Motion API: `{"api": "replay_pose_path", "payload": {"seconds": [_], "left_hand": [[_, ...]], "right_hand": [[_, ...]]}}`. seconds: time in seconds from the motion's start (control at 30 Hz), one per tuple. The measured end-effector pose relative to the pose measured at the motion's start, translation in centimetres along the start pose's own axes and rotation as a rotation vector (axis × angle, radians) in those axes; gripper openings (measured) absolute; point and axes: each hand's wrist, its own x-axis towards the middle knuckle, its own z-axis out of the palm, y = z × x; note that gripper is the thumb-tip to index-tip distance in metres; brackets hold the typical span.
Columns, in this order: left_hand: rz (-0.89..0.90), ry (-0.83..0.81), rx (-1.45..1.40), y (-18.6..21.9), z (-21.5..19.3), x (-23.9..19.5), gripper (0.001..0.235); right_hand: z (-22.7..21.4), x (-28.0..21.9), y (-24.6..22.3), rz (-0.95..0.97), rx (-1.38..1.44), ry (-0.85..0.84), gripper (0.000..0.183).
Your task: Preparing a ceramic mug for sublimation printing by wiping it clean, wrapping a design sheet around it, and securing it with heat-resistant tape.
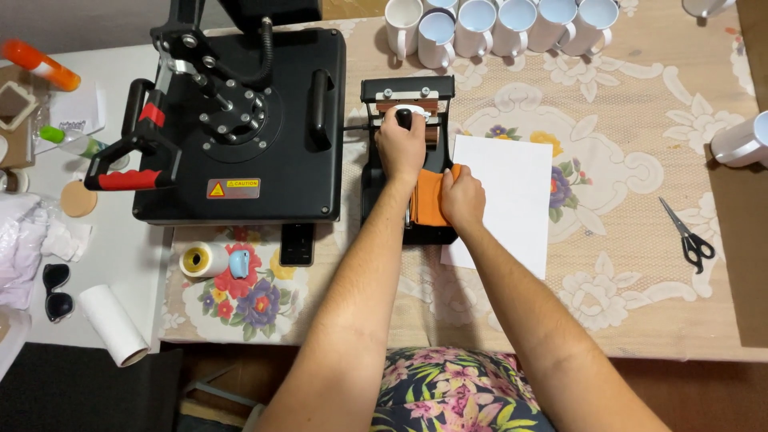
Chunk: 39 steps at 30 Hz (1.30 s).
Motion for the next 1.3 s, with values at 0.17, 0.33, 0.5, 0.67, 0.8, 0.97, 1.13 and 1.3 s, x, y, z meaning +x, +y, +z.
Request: {"api": "replay_pose_path", "payload": {"seconds": [0.17,0.33,0.5,0.67,0.8,0.97,1.13,1.3], "left_hand": [[0.011,0.013,0.004,0.0,0.0,0.0,0.019],[0.023,0.013,-0.001,-0.3,0.1,0.2,0.018],[0.021,0.012,-0.018,-0.3,0.0,0.1,0.016],[0.046,0.02,-0.016,-0.8,0.2,0.1,0.017],[0.064,0.016,-0.004,-1.4,0.5,0.3,0.017],[0.038,-0.009,0.004,-1.7,0.6,0.6,0.016],[0.037,-0.101,-0.016,-0.7,-1.2,-1.2,0.027],[0.562,0.113,-0.098,8.1,-5.4,-8.7,0.02]], "right_hand": [[0.3,0.4,0.2,-0.005,-0.02,-0.008,0.04],[0.5,0.4,0.5,-0.007,-0.032,-0.008,0.042],[0.0,-0.6,0.2,-0.027,-0.009,-0.017,0.046],[-1.3,-3.5,0.4,-0.026,-0.016,-0.086,0.049],[-2.6,-5.3,1.5,-0.074,-0.107,-0.212,0.05],[-4.1,-6.4,4.5,-0.144,-0.238,-0.405,0.052],[-11.9,-10.0,2.1,-0.162,-0.185,-0.726,0.046],[-13.0,-9.1,8.5,0.261,0.598,-0.573,0.038]]}}
